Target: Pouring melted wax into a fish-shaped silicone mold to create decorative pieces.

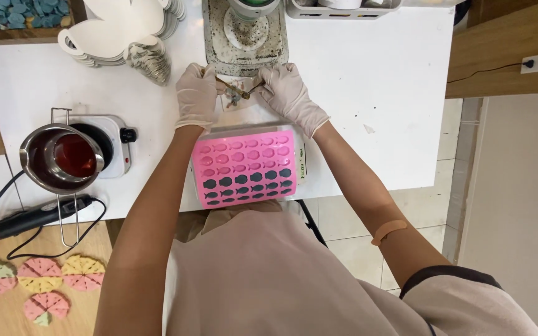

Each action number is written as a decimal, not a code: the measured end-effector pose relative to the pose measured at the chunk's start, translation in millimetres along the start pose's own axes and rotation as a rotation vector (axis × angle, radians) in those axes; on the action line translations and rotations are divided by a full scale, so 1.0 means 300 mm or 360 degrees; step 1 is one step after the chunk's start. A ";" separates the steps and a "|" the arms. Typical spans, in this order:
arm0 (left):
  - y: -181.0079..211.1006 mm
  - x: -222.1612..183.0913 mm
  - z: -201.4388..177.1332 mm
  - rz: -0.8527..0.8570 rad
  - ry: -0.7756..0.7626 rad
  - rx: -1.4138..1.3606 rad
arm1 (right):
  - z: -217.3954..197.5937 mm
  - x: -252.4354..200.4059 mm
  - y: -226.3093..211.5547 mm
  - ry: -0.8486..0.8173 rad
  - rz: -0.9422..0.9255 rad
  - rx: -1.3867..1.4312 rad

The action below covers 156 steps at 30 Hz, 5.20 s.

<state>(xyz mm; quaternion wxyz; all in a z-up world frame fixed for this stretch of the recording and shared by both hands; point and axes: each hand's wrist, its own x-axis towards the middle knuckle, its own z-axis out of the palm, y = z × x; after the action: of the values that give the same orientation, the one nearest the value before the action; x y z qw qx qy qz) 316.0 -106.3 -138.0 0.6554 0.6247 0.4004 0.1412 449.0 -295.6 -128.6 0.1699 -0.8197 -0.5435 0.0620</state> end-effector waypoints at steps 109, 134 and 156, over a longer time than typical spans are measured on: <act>-0.004 -0.494 -1.054 0.0345 0.0952 -0.0134 | 0.336 0.414 -1.153 0.0192 -0.0306 0.0148; -0.039 -0.477 -1.098 0.0098 0.1029 -0.1129 | 0.250 0.387 -1.196 0.0249 -0.0105 0.0422; 0.067 -0.544 -1.138 0.0071 0.1015 -0.1094 | 0.167 0.331 -1.189 0.0497 -0.0063 0.0493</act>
<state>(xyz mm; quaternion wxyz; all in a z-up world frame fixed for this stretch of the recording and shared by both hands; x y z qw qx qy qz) -21.4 26.4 -28.1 0.6654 0.3054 0.4983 0.4645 164.3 -69.0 -43.7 0.3773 -0.7726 -0.5105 0.0136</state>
